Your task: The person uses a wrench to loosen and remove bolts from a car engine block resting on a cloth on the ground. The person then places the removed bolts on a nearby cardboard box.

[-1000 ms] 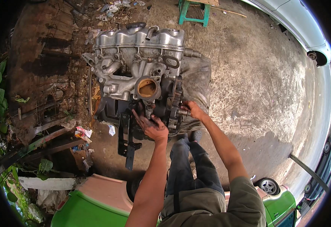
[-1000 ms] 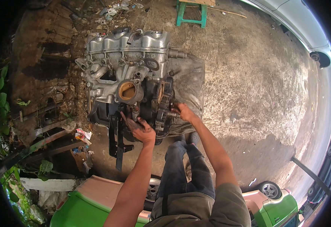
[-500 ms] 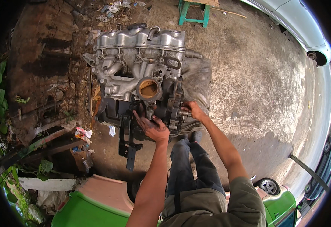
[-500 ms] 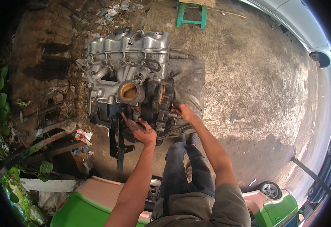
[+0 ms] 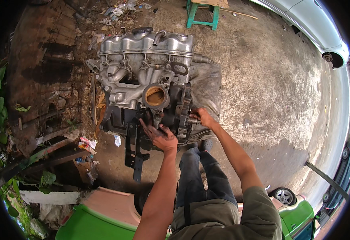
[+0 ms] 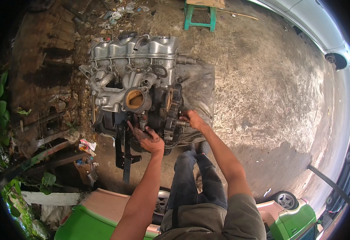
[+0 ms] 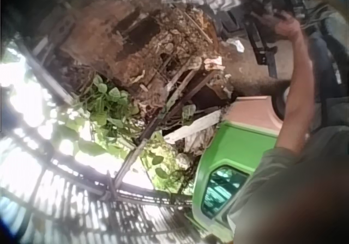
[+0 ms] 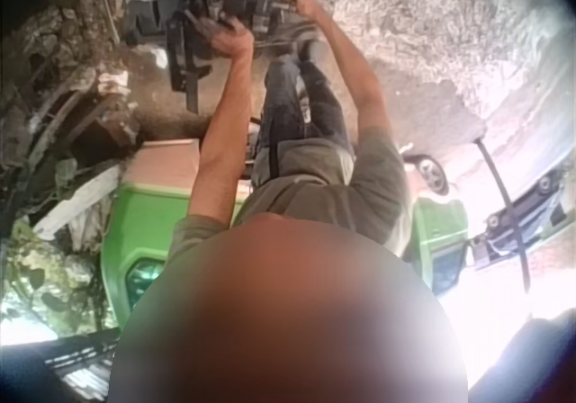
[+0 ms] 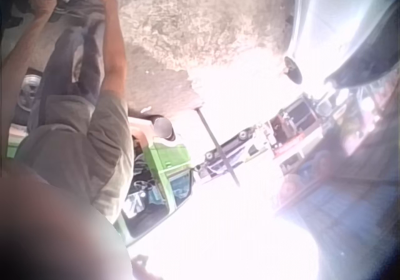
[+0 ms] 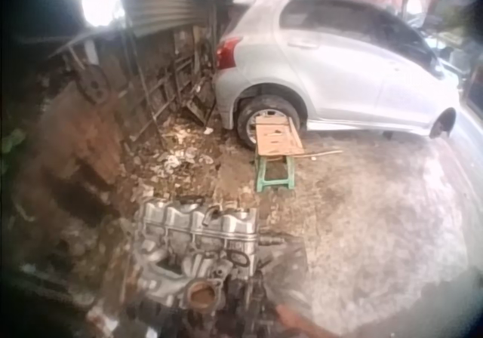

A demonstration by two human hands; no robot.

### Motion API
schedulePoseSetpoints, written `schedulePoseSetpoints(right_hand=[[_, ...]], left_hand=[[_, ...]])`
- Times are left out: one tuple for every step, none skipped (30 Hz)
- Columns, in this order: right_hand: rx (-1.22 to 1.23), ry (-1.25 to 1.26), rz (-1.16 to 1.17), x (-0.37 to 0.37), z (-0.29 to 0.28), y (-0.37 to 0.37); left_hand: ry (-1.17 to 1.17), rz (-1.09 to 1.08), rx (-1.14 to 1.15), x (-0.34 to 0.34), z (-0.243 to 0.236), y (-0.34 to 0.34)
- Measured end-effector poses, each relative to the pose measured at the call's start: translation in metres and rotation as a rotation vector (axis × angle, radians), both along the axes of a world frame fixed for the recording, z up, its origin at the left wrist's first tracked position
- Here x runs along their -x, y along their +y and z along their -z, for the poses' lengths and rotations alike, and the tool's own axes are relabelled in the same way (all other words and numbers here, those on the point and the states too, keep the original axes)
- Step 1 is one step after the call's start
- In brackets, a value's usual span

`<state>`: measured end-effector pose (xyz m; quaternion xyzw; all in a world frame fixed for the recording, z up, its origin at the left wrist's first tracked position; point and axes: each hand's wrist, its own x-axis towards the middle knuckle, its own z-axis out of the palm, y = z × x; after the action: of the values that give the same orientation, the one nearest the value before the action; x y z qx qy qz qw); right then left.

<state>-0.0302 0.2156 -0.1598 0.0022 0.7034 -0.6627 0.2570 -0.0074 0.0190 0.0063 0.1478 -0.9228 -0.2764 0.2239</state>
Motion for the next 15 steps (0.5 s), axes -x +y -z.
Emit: schedulePoseSetpoints(right_hand=[[-0.079, 0.066, -0.058, 0.000, -0.001, 0.001], [-0.182, 0.102, -0.102, 0.002, -0.001, 0.000], [-0.332, 0.061, -0.164, 0.004, -0.003, 0.000], [-0.336, 0.101, -0.175, 0.006, -0.005, 0.000], [-0.387, 0.064, -0.206, 0.006, -0.008, 0.001], [-0.436, 0.033, -0.240, 0.007, -0.012, 0.002], [-0.354, 0.015, -0.222, 0.009, -0.017, 0.003], [-0.271, 0.002, -0.207, 0.011, -0.021, 0.005], [-0.196, -0.012, -0.181, 0.012, -0.025, 0.005], [-0.177, -0.020, -0.158, 0.012, -0.029, 0.005], [-0.165, -0.030, -0.125, 0.013, -0.032, 0.004], [-0.161, -0.060, -0.111, 0.013, -0.033, 0.004], [-0.139, -0.034, -0.113, 0.014, -0.034, 0.004], [-0.126, -0.028, -0.135, 0.014, -0.034, 0.003], [-0.141, -0.033, -0.132, 0.014, -0.033, 0.003]], left_hand=[[0.000, -0.004, 0.004, 0.000, 0.000, 0.000], [0.006, 0.001, 0.007, 0.000, 0.000, 0.000], [0.016, 0.012, 0.007, 0.001, 0.000, -0.001], [0.013, 0.006, 0.014, 0.001, 0.001, -0.001], [0.013, 0.007, 0.019, 0.001, 0.001, -0.001], [0.013, 0.008, 0.024, 0.001, 0.001, -0.001], [0.011, 0.004, 0.018, 0.001, 0.001, -0.001], [0.008, 0.000, 0.012, 0.000, 0.001, -0.001], [0.006, -0.003, 0.006, 0.000, 0.000, 0.000], [-0.005, -0.003, 0.011, -0.001, 0.000, 0.000], [-0.015, -0.002, 0.016, -0.001, 0.000, 0.000], [-0.021, 0.007, 0.020, -0.001, 0.000, -0.001], [-0.018, 0.001, 0.015, -0.001, 0.000, -0.001], [-0.011, 0.004, 0.008, -0.001, 0.000, -0.001], [-0.004, 0.006, 0.002, -0.001, 0.000, -0.001]])
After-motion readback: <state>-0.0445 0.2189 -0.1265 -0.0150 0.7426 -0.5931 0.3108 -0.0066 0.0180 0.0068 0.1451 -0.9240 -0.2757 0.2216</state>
